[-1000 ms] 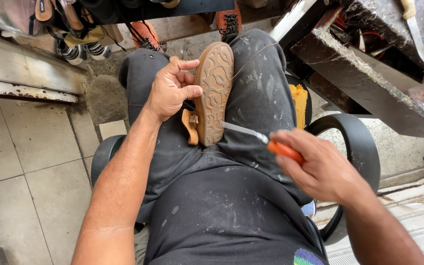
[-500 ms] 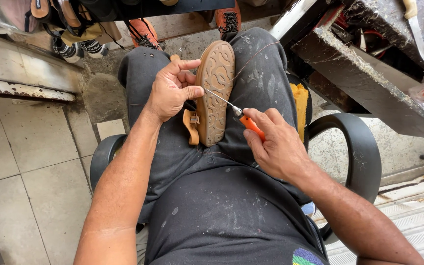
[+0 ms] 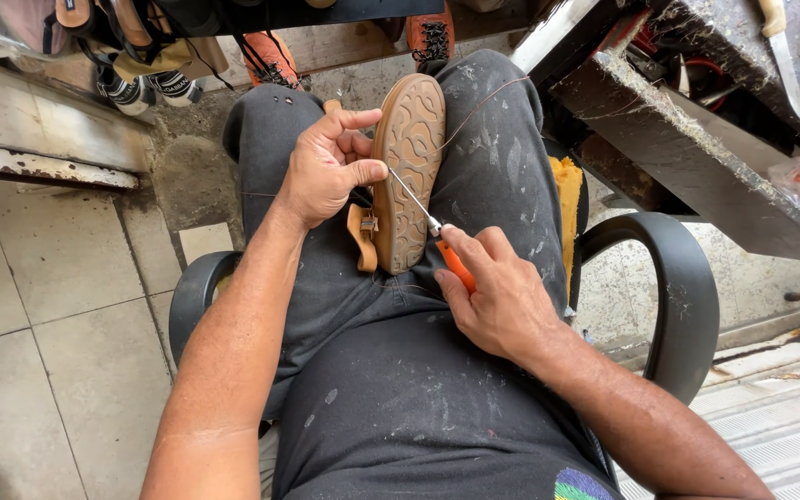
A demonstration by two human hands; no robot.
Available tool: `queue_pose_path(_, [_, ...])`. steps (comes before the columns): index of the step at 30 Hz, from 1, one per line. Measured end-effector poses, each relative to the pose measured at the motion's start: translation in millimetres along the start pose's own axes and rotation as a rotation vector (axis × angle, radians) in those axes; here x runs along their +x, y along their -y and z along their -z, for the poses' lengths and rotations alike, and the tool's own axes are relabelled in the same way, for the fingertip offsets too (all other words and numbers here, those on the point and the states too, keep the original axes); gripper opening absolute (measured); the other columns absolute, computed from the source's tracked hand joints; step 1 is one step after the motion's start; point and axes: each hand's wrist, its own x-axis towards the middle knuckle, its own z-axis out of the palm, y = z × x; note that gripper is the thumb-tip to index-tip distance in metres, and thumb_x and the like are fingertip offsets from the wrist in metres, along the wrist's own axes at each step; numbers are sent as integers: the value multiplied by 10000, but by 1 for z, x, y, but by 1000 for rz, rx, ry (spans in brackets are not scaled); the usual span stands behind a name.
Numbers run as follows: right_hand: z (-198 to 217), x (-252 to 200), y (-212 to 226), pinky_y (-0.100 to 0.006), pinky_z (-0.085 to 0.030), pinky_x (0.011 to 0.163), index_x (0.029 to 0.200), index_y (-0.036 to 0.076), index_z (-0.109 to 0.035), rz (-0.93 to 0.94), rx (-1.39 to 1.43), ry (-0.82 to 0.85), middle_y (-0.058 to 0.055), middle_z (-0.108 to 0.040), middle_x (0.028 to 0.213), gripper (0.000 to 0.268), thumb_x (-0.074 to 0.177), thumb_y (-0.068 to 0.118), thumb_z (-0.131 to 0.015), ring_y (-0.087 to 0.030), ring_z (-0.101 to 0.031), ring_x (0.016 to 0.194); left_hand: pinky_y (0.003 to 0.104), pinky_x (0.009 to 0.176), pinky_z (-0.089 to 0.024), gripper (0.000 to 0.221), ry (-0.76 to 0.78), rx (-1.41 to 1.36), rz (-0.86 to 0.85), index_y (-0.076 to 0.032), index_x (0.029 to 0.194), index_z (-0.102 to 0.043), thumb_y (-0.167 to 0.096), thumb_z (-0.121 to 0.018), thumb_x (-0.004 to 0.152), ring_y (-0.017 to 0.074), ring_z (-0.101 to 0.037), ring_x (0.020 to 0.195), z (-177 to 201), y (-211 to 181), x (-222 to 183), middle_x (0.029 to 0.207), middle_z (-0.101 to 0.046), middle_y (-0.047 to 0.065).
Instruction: Hand-stitching the sole of a leather sandal using a needle and thread
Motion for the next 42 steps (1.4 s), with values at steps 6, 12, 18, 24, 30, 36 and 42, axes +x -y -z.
queue_pose_path(6, [-15,-4,1,-504,-586,490,1349,146,-596,11,-150,-6,-104,-540,937,402,967,267,-633,-408,-665,536,257,691,-683,647,-6,-13,-5,-77,1349,-618,35,-897,776,107,-717,762,0,1,0,912,-646,71])
queue_pose_path(12, [-15,4,10,-588,-578,685,1394,133,-489,-264,183,112,-181,-638,1099,462,975,290,-604,-521,-707,906,269,705,-682,681,31,-19,5,-73,1382,-599,58,-885,778,115,-730,784,1,2,-1,922,-675,88])
queue_pose_path(18, [23,17,4,-627,-570,644,1311,131,-573,-27,-30,182,-172,-679,1078,407,931,256,-649,-494,-707,862,279,702,-690,755,59,-30,11,-59,1405,-584,86,-900,734,124,-738,813,-3,-5,-4,957,-688,88])
queue_pose_path(24, [87,27,-7,-597,-559,609,1332,202,-612,-41,-66,320,-158,-661,942,398,937,231,-653,-500,-677,836,285,715,-678,897,166,53,19,-126,1448,-555,74,-943,665,126,-721,841,-21,-25,-11,1039,-704,99])
queue_pose_path(30, [99,29,-66,-414,-599,506,1385,146,-584,-237,235,442,-168,-732,832,429,963,222,-603,-239,-695,595,283,669,-675,1104,255,77,13,-165,1543,-458,29,-993,598,142,-699,747,-36,-44,-8,1019,-643,118])
queue_pose_path(36, [101,47,-91,-334,-638,436,1506,139,-509,-275,430,696,-109,-683,833,543,965,134,-546,-173,-683,621,239,607,-659,1147,333,-25,73,-220,1558,-445,-23,-1009,578,104,-693,703,-35,-19,5,990,-609,68])
queue_pose_path(42, [106,67,-71,-331,-574,427,1492,178,-562,-119,320,663,-93,-660,738,565,931,139,-614,-121,-659,630,232,597,-659,1065,341,-109,105,-218,1541,-468,8,-973,632,100,-683,721,-31,-11,6,998,-581,66])
